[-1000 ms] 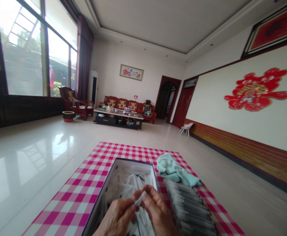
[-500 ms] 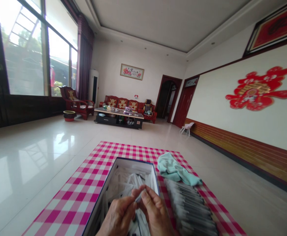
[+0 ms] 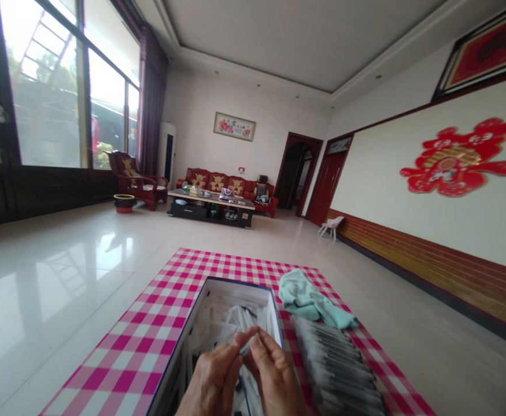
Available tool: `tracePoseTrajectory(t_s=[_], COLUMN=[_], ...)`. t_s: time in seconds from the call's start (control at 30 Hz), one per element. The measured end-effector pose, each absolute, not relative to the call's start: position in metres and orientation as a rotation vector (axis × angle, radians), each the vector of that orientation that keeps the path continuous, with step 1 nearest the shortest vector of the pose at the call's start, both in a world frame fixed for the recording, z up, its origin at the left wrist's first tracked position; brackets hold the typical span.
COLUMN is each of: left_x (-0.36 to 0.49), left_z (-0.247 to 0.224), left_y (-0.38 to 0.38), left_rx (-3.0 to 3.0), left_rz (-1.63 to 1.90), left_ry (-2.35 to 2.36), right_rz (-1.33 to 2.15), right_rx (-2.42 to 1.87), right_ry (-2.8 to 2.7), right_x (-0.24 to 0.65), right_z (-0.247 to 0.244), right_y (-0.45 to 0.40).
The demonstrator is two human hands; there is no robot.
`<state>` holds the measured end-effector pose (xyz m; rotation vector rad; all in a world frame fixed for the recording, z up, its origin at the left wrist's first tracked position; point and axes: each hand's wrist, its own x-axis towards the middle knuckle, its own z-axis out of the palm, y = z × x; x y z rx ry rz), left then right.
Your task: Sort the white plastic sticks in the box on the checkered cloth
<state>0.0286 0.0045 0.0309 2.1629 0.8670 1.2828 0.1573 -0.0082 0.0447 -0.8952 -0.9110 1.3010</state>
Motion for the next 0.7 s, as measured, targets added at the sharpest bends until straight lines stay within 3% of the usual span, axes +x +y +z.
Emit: tracePoseTrajectory(t_s=[0.7], left_x=[0.031], left_z=[0.031], left_y=[0.006], left_rx=[2.151], left_rz=[1.248], left_ry=[0.88], right_rz=[1.315], right_rx=[-0.856], right_ry=[-0.966], right_x=[0.15], right_z=[0.034], right_y=[-0.008])
